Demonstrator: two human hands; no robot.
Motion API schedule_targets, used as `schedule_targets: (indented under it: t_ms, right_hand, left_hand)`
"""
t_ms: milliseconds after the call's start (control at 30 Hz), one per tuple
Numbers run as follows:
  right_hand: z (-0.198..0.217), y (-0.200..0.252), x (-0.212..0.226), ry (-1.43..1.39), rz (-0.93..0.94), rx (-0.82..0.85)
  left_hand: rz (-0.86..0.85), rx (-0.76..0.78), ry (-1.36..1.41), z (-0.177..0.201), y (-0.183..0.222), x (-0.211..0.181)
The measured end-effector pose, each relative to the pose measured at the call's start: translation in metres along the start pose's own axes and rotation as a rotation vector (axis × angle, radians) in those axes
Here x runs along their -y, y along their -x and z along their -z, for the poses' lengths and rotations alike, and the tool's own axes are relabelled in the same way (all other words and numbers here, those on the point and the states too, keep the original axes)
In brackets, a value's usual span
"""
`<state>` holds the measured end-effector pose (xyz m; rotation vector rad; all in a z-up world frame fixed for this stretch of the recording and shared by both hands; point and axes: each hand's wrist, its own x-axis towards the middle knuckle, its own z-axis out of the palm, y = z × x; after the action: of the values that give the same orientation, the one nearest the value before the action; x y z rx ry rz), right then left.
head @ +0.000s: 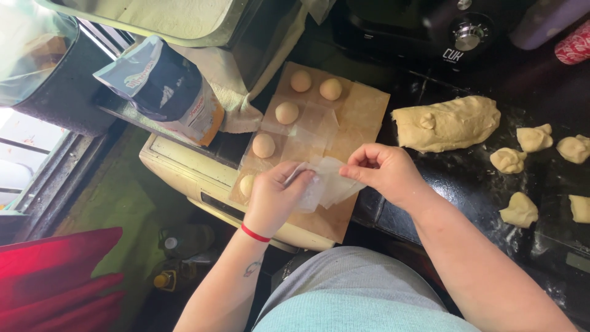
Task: Portioning and rolling dough into small balls and placing them on a wooden board.
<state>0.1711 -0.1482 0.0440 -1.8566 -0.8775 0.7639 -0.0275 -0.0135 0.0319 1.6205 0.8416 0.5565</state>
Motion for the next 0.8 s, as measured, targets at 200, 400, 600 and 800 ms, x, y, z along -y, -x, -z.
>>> schedule_targets:
  t_ms: [200, 400, 600, 800]
  right_hand:
    - [0.007, 0.003, -0.007, -0.046, 0.018, -0.082]
    - [0.030, 0.001, -0.032, 0.715, 0.812, -0.611]
    - [-0.016, 0.013, -0.032, 1.061, 1.146, -0.475]
    - [-0.040, 0.018, -0.068, 1.019, 0.858, -0.283]
  left_hand:
    - [-0.005, -0.085, 0.074, 0.015, -0.001, 0.011]
    - [0.056, -0.198, 0.100, 0.066, 0.000, 0.014]
    - [0.111, -0.298, 0.157, 0.100, 0.018, 0.011]
    - [0.182, -0.295, 0.210, 0.102, 0.030, 0.003]
